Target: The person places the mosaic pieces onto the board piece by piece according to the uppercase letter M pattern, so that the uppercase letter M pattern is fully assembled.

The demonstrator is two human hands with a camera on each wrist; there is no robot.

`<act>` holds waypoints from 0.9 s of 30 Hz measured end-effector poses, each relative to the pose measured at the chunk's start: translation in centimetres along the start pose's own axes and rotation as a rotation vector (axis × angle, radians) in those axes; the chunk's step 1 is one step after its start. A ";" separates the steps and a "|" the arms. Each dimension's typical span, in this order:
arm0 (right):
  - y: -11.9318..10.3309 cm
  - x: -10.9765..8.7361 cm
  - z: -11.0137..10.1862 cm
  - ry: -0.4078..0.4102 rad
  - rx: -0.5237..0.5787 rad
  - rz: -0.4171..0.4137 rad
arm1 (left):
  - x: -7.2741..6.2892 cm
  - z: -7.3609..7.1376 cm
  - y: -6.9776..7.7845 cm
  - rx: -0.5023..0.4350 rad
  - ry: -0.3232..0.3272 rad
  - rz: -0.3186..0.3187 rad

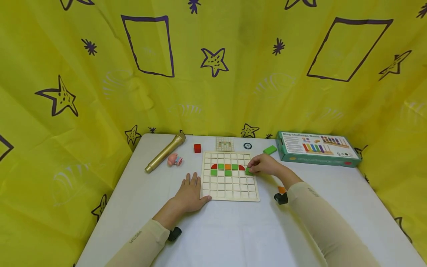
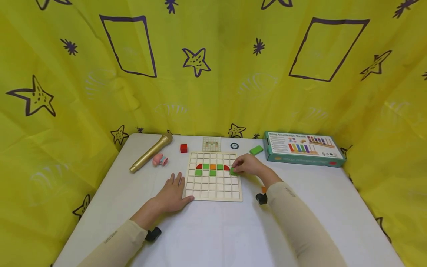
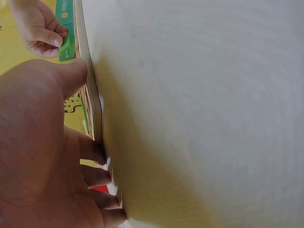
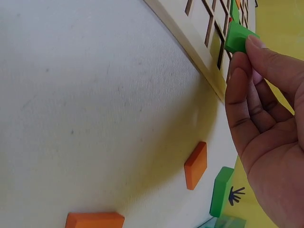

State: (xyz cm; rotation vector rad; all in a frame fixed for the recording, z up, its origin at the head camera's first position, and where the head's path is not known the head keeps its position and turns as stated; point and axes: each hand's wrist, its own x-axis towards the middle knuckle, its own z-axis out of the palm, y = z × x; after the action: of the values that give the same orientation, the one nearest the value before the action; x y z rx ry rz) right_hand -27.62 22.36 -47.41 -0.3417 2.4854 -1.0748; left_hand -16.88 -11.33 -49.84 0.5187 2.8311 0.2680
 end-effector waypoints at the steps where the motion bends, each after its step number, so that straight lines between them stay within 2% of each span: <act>1: 0.0 0.1 0.1 -0.002 0.000 -0.003 | 0.0 0.0 0.0 -0.001 0.001 0.000; 21: -0.5 1.6 1.2 -0.051 0.022 -0.025 | 0.0 0.1 0.1 0.008 -0.004 -0.012; 27: -0.8 1.8 1.5 -0.064 -0.016 -0.033 | 0.1 0.1 0.0 0.018 -0.008 -0.011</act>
State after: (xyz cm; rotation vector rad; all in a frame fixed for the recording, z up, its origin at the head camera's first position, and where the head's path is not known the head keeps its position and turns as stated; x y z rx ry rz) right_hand -28.45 20.17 -48.27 -0.4173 2.4412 -1.0409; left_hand -16.91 -11.27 -49.95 0.5071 2.8298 0.2388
